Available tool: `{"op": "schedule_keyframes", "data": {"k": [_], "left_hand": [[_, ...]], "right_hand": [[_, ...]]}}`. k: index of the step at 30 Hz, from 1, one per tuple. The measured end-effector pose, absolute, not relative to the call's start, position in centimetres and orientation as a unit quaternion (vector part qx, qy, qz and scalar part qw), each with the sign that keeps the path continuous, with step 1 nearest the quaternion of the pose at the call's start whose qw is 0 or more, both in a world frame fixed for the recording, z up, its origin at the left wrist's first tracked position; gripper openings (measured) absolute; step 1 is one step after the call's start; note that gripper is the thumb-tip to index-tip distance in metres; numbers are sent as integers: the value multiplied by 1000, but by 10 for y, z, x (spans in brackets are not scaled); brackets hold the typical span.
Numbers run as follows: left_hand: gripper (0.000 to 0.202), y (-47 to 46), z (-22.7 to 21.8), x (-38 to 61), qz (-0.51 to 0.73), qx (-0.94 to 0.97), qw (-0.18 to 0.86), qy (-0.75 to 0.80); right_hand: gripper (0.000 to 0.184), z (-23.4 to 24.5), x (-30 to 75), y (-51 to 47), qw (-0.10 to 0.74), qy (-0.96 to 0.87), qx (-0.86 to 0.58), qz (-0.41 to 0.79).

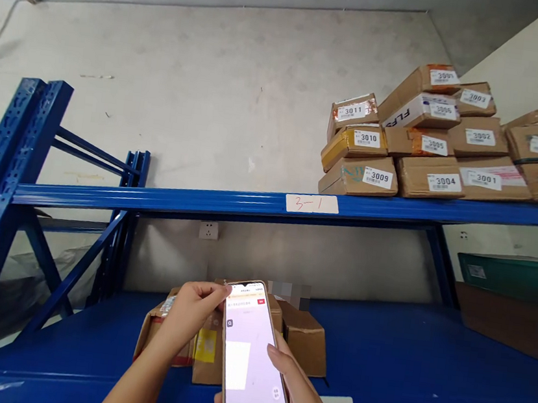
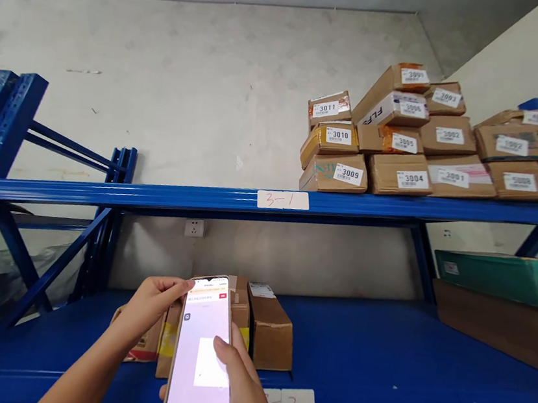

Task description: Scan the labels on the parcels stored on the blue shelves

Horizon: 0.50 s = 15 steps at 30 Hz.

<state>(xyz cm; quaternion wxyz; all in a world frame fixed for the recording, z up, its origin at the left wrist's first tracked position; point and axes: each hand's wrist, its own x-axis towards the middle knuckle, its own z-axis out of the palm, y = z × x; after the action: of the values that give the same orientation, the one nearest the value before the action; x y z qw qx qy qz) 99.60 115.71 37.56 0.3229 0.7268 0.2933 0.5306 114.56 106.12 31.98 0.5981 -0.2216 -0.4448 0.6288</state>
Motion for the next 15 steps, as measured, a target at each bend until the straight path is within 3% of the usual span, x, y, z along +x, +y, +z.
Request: {"op": "schedule_keyframes", "data": {"k": [4,7,11,15], "left_hand": [[44,1159,365,992,573,705,330,258],[43,1162,345,993,605,722,187,279],[36,1174,310,1004,560,763,-41,321],[39,1190,288,1012,569,742,-130,329]], "right_hand": [[60,322,1143,1060,599,-411,-235,645],[57,320,1144,1062,587,-391,-221,674],[57,315,1143,1067,586,-376,-188,693],[64,316,1140,1072,589,-361,-175,702]]}}
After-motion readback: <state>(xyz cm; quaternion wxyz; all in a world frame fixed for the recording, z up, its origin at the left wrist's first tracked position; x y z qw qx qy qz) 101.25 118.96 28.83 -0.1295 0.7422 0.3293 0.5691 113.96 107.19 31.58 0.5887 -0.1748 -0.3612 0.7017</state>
